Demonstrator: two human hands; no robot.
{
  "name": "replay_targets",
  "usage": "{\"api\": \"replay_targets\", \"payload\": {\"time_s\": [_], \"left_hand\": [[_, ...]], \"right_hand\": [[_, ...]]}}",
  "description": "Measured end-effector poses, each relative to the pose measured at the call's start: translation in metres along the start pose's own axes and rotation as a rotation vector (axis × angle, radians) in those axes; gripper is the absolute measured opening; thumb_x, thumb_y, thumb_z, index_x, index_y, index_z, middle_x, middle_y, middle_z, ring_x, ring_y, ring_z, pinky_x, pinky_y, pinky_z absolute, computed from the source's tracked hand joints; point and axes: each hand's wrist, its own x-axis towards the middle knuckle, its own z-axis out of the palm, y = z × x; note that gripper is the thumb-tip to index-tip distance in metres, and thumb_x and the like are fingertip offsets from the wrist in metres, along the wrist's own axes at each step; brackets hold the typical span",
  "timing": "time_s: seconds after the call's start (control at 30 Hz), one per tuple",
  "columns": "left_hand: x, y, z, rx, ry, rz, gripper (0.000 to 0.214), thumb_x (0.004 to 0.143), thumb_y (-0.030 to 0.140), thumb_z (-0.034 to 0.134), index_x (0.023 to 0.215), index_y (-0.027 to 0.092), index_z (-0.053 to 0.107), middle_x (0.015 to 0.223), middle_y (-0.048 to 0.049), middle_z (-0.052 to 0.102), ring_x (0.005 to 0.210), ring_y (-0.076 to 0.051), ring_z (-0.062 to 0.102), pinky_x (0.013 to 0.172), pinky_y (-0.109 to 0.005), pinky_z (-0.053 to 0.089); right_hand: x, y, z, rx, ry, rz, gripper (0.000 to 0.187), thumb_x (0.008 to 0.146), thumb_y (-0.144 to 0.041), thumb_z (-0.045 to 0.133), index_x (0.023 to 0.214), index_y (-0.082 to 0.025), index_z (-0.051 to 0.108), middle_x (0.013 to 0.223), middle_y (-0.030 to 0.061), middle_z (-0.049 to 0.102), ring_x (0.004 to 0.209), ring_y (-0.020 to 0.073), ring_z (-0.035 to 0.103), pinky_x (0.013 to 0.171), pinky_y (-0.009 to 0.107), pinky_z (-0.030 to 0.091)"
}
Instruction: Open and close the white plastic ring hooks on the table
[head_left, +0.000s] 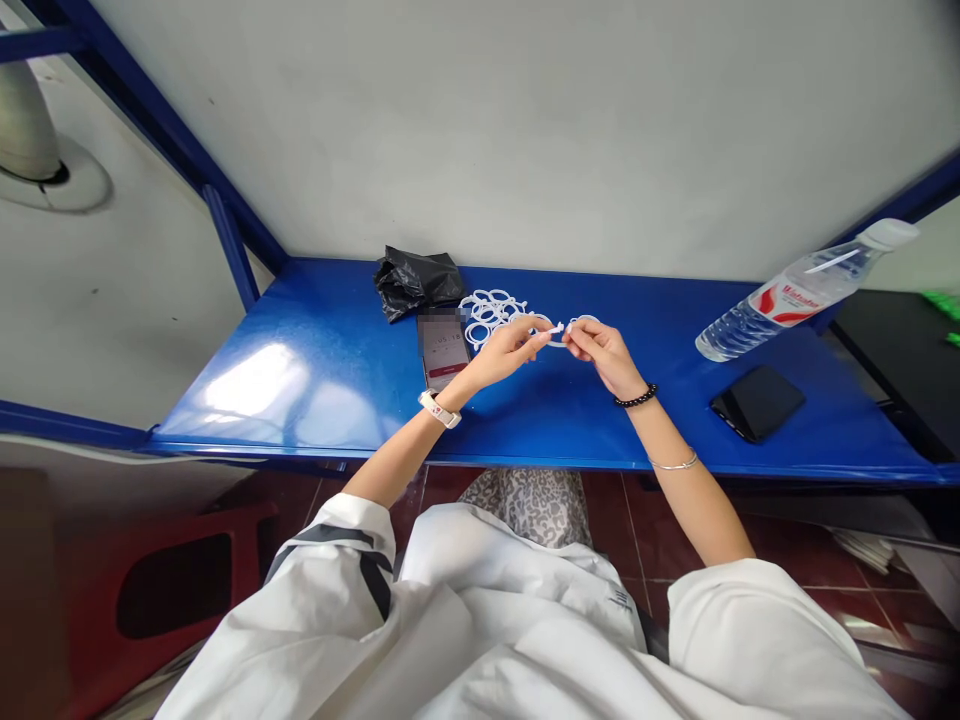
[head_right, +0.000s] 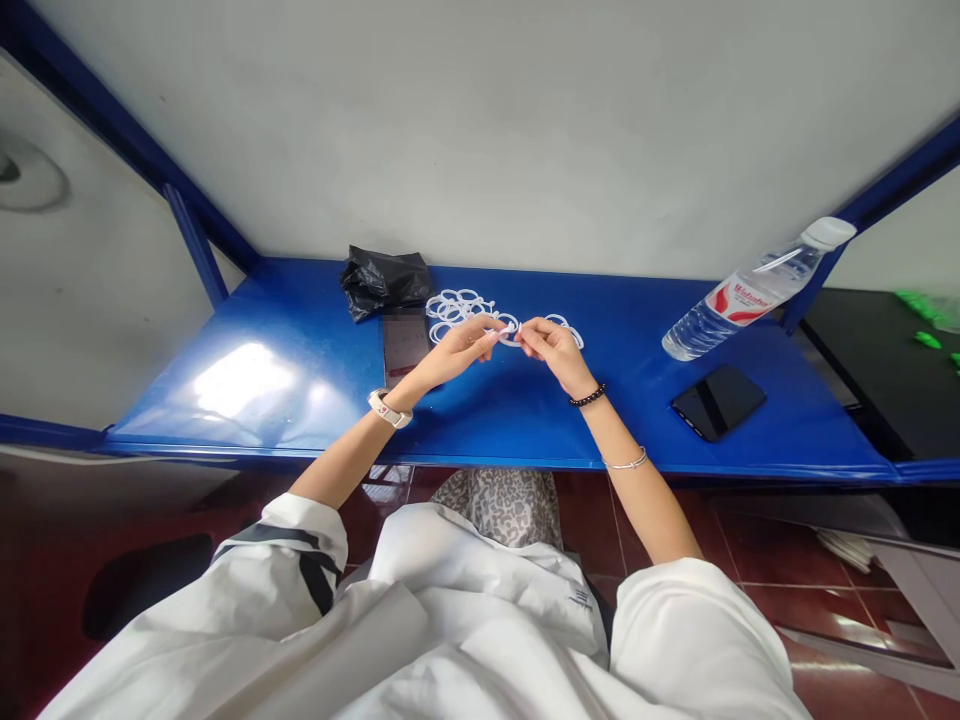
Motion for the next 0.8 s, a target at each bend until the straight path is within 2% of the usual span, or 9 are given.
{"api": "replay_targets", "payload": {"time_s": [0.07,0.13,0.2,0.27,0.37,0.47,0.57,0.67,0.8], "left_hand": [[0.000,-0.003,-0.008,0.336,0.126,-0.013,0.023,0.105,0.035,0.054,0.114,0.017,0.066,0.121,-0.0119,0.066,0.082,-0.015,0.063,0.075,-0.028,0.050],[-0.001,-0.006,-0.017,0.600,0.154,-0.081,0.018,0.104,0.025,0.053,0.103,0.015,0.068,0.112,-0.0120,0.069,0.085,-0.018,0.064,0.073,-0.030,0.048],[-0.002,-0.008,-0.026,0.736,0.098,-0.132,0.020,0.102,0.027,0.058,0.090,0.015,0.069,0.103,-0.0118,0.071,0.087,-0.022,0.065,0.071,-0.031,0.047],[-0.004,-0.009,-0.030,0.787,0.004,-0.161,0.022,0.098,0.031,0.067,0.084,0.015,0.070,0.098,-0.0116,0.071,0.087,-0.024,0.066,0.069,-0.032,0.046],[-0.006,-0.006,-0.029,0.856,-0.098,-0.202,0.022,0.090,0.032,0.078,0.079,0.015,0.070,0.091,-0.0121,0.071,0.087,-0.028,0.067,0.069,-0.033,0.046],[-0.007,-0.003,-0.020,0.956,-0.128,-0.222,0.020,0.089,0.026,0.080,0.077,0.014,0.069,0.089,-0.0150,0.070,0.092,-0.032,0.068,0.074,-0.035,0.049],[-0.007,-0.002,-0.011,1.014,-0.132,-0.219,0.016,0.097,0.016,0.065,0.083,0.012,0.071,0.094,-0.0181,0.071,0.095,-0.032,0.069,0.076,-0.035,0.050],[-0.007,0.000,-0.005,1.052,-0.133,-0.251,0.028,0.096,0.002,0.047,0.087,0.010,0.072,0.093,-0.0194,0.071,0.091,-0.031,0.070,0.071,-0.034,0.048],[-0.010,0.006,-0.004,1.068,-0.118,-0.284,0.032,0.094,0.000,0.041,0.087,0.010,0.070,0.086,-0.0189,0.070,0.083,-0.031,0.070,0.065,-0.036,0.042]], "right_hand": [[0.002,0.003,-0.007,-0.323,0.206,-0.063,0.041,0.092,-0.060,0.060,0.079,-0.022,0.064,0.075,0.0036,0.063,0.065,0.0167,0.052,0.063,0.031,0.038],[0.003,0.006,-0.015,-0.637,0.359,-0.065,0.029,0.096,-0.042,0.056,0.080,-0.020,0.067,0.086,0.0082,0.070,0.072,0.0189,0.058,0.067,0.032,0.039],[0.004,0.009,-0.022,-0.842,0.405,0.002,0.023,0.095,-0.031,0.053,0.084,-0.019,0.070,0.097,0.0109,0.074,0.078,0.0213,0.063,0.065,0.032,0.037],[0.004,0.012,-0.027,-0.955,0.390,0.071,0.022,0.094,-0.027,0.054,0.090,-0.019,0.074,0.105,0.0122,0.074,0.081,0.0232,0.065,0.062,0.031,0.034],[0.004,0.017,-0.029,-1.023,0.375,0.099,0.023,0.095,-0.026,0.054,0.096,-0.019,0.076,0.110,0.0131,0.073,0.081,0.0241,0.066,0.060,0.032,0.032],[0.004,0.019,-0.028,-1.029,0.375,0.082,0.024,0.096,-0.027,0.054,0.098,-0.019,0.076,0.112,0.0130,0.072,0.080,0.0234,0.065,0.060,0.032,0.033],[0.004,0.019,-0.025,-1.003,0.345,0.065,0.024,0.098,-0.028,0.054,0.098,-0.019,0.076,0.113,0.0121,0.072,0.074,0.0209,0.063,0.060,0.032,0.035],[0.004,0.018,-0.020,-0.938,0.295,0.035,0.023,0.098,-0.030,0.055,0.096,-0.019,0.076,0.112,0.0115,0.073,0.070,0.0188,0.061,0.062,0.032,0.038],[0.002,0.013,-0.014,-0.826,0.227,-0.023,0.021,0.096,-0.029,0.056,0.091,-0.019,0.075,0.107,0.0113,0.074,0.071,0.0184,0.062,0.068,0.032,0.045]]}}
